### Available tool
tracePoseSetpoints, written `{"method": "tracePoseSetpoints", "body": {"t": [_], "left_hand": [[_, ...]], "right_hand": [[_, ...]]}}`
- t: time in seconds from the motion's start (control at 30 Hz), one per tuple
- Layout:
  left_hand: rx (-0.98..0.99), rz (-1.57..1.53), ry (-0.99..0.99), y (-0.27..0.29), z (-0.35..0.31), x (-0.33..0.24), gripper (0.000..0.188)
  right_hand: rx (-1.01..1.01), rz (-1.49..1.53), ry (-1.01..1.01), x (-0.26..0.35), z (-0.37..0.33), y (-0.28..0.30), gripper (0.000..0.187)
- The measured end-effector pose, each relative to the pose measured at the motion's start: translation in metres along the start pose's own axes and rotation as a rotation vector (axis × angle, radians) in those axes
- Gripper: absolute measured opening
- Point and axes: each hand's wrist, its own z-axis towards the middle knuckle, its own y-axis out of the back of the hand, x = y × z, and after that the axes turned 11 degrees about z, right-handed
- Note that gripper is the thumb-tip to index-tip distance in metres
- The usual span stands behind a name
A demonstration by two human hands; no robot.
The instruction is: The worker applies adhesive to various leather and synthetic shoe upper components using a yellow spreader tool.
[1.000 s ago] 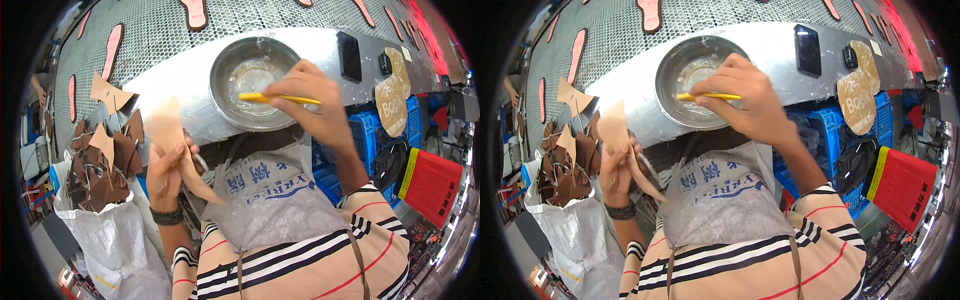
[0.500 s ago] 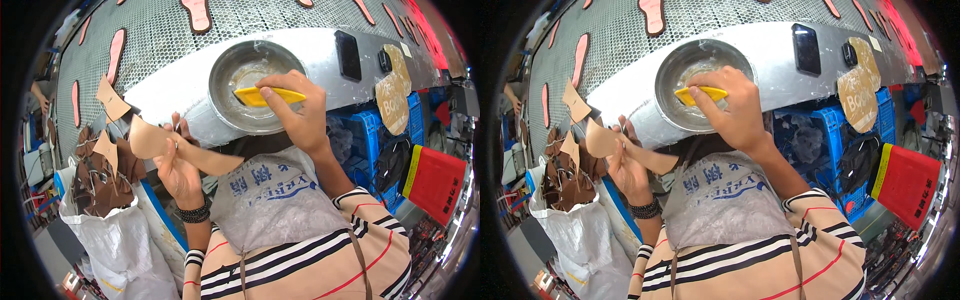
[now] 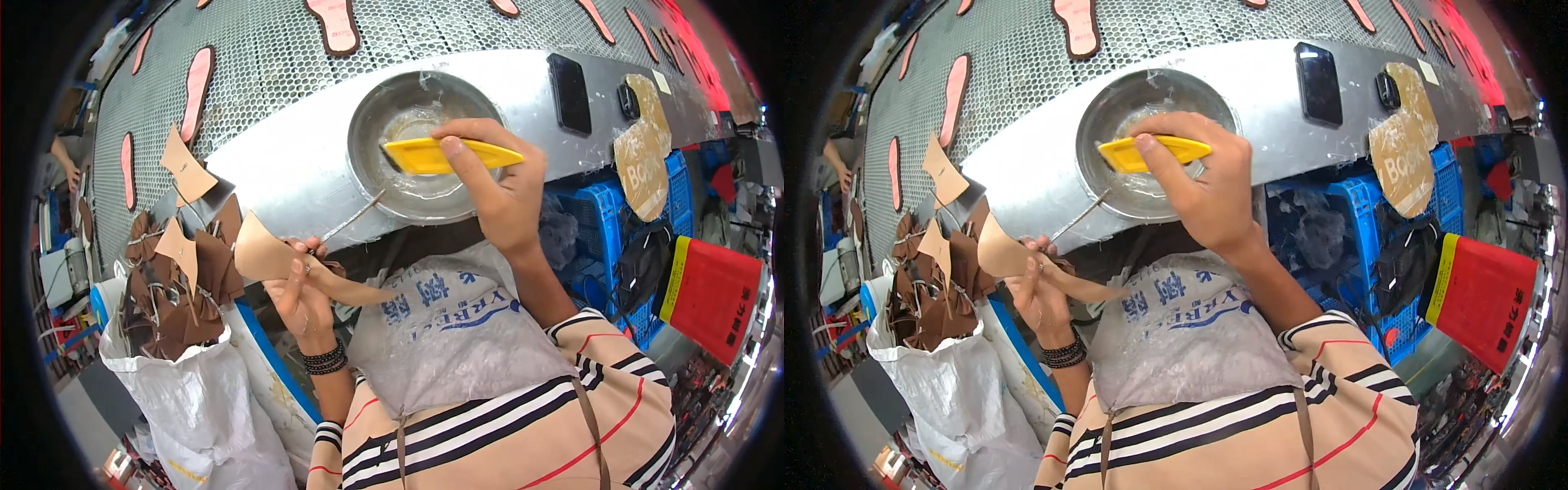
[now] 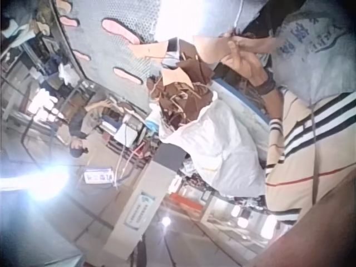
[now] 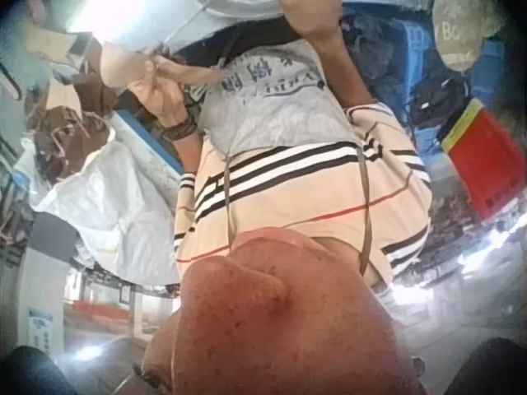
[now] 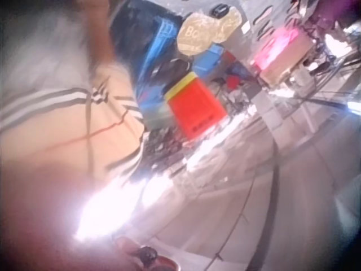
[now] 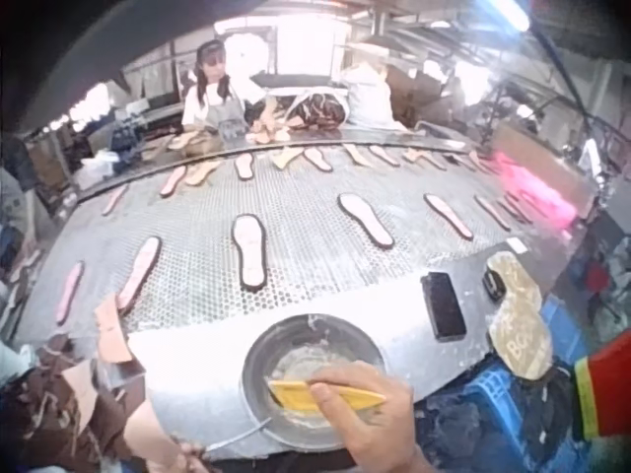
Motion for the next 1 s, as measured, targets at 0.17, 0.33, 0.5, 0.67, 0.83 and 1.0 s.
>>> {"method": "tracePoseSetpoints", "body": {"t": [0.17, 0.33, 0.5, 0.67, 0.83, 1.0], "left_hand": [[-0.032, -0.175, 0.09, -0.002, -0.013, 0.0, 0.037], [-0.054, -0.358, 0.16, 0.002, -0.019, 0.003, 0.037], [-0.165, -0.653, 0.372, -0.005, -0.039, -0.004, 0.039], [0.043, -0.629, 0.541, -0.001, -0.094, -0.019, 0.058], [0.058, -0.178, 0.739, 0.016, -0.115, -0.044, 0.052], [0.054, 0.139, 0.673, 0.041, -0.112, -0.047, 0.04]], "right_hand": [[0.154, 0.074, -0.113, -0.019, -0.011, 0.0, 0.015], [0.174, 0.129, -0.148, -0.011, -0.016, 0.005, 0.014], [0.215, -0.126, 0.007, -0.018, -0.01, 0.01, 0.012], [0.316, -0.337, 0.175, -0.03, -0.01, 0.013, 0.013], [0.343, -0.379, 0.146, -0.028, -0.016, 0.011, 0.015], [0.338, -0.358, 0.108, -0.019, -0.019, 0.007, 0.014]]}}
